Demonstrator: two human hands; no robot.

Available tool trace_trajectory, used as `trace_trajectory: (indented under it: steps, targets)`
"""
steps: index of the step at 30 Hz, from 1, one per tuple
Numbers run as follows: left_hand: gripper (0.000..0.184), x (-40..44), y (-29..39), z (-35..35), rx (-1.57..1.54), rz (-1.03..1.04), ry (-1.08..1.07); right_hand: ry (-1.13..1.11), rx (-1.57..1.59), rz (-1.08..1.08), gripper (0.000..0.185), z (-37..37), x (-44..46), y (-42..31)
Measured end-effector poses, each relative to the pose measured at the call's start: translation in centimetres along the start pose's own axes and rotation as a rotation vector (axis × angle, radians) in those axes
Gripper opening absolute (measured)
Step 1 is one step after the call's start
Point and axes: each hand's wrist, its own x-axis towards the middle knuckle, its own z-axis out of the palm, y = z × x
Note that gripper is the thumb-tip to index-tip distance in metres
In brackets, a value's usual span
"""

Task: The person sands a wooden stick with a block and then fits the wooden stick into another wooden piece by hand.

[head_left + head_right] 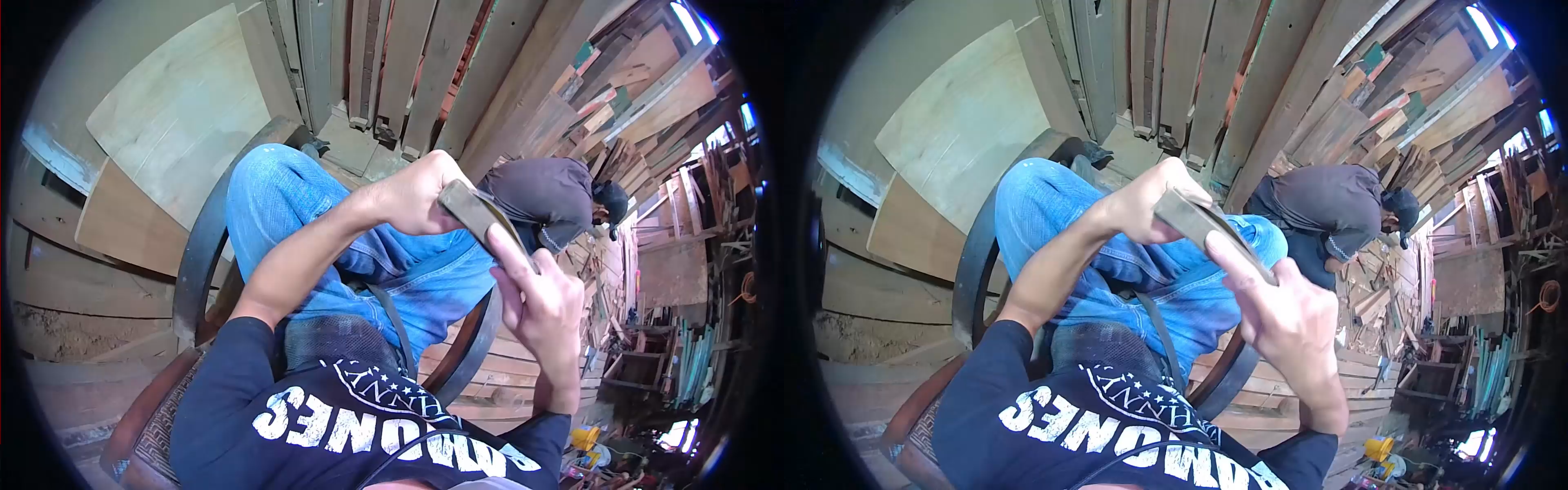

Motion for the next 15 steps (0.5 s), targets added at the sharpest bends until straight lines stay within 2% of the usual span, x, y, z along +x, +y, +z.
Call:
trace_trajectory:
  steps: [1,2,3,5,7,9,11,12,15]
  targets:
    - [0.02,0.1,-0.1,0.2,-0.034,-0.069,0.005,0.025,-0.034,0.034,0.053,0.0,0.1,0.1]
    - [0.021,0.0,0.0,-0.1,0.103,-0.052,-0.031,-0.018,-0.123,0.093,0.053,-0.4,0.2,0.2]
    - [0.025,0.1,0.3,-0.3,0.097,-0.082,-0.111,-0.014,-0.126,0.093,0.053,-0.5,0.2,0.4]
    - [0.03,-0.1,0.8,0.2,0.017,-0.039,-0.037,0.105,-0.001,0.0,0.053,-0.5,0.1,0.9]
    - [0.032,0.2,0.4,0.0,-0.039,0.02,-0.054,0.044,0.064,-0.091,0.051,-0.9,-0.6,0.9]
    - [0.034,-0.1,-0.1,0.1,-0.098,0.074,-0.09,-0.034,0.014,-0.07,0.051,-0.8,-0.5,0.4]
    - [0.034,-0.3,-0.4,0.0,-0.038,-0.068,-0.124,-0.023,-0.069,0.043,0.052,-0.6,-0.3,0.6]
    - [0.034,-0.1,-0.3,-0.1,-0.035,-0.063,-0.125,-0.044,-0.158,0.074,0.054,-0.6,-0.4,0.9]
    - [0.035,0.0,0.0,-0.2,-0.072,-0.062,-0.201,0.044,0.012,-0.03,0.053,-0.7,-1.1,1.4]
